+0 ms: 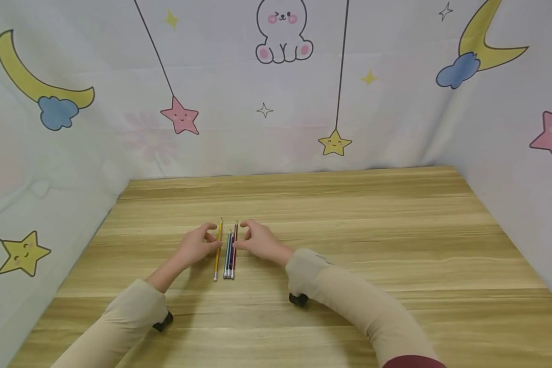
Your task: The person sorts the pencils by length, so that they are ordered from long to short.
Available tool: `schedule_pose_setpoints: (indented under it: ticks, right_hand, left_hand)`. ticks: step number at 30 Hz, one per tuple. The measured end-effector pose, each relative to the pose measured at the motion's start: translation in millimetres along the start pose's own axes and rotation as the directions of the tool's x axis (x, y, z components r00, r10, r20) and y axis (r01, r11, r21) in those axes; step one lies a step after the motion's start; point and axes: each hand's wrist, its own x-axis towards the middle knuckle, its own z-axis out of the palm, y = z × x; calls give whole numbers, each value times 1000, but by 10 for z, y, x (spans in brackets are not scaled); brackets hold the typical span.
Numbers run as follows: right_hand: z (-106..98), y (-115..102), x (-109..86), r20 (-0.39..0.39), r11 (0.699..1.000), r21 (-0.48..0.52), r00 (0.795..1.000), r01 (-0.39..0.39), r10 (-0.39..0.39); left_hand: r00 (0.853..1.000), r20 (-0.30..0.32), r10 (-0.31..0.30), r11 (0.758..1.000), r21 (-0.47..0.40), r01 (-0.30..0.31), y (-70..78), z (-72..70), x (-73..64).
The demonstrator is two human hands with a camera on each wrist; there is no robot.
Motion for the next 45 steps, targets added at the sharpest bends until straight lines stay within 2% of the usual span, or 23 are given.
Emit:
schedule_pose_setpoints:
  ticks: [14,23,33,45]
  right_hand:
    - [104,-46,125,-26,997,-11,996,-80,80]
    - [136,-68,164,-21,989,-137,998,-53,50]
    - [183,-129,190,-57,935,-354,998,-8,-14]
    - [192,-144,186,-47,918,-397,999,1,-21]
  left_hand:
    - [1000,-9,3,998,55,-3,-29,26,29]
    - [1000,23,-10,998,63,9,-4,14,36]
    - [999,30,-25,996,92,22,-3,30,52]
    - [999,26,-26,991,135,23,-11,54,83]
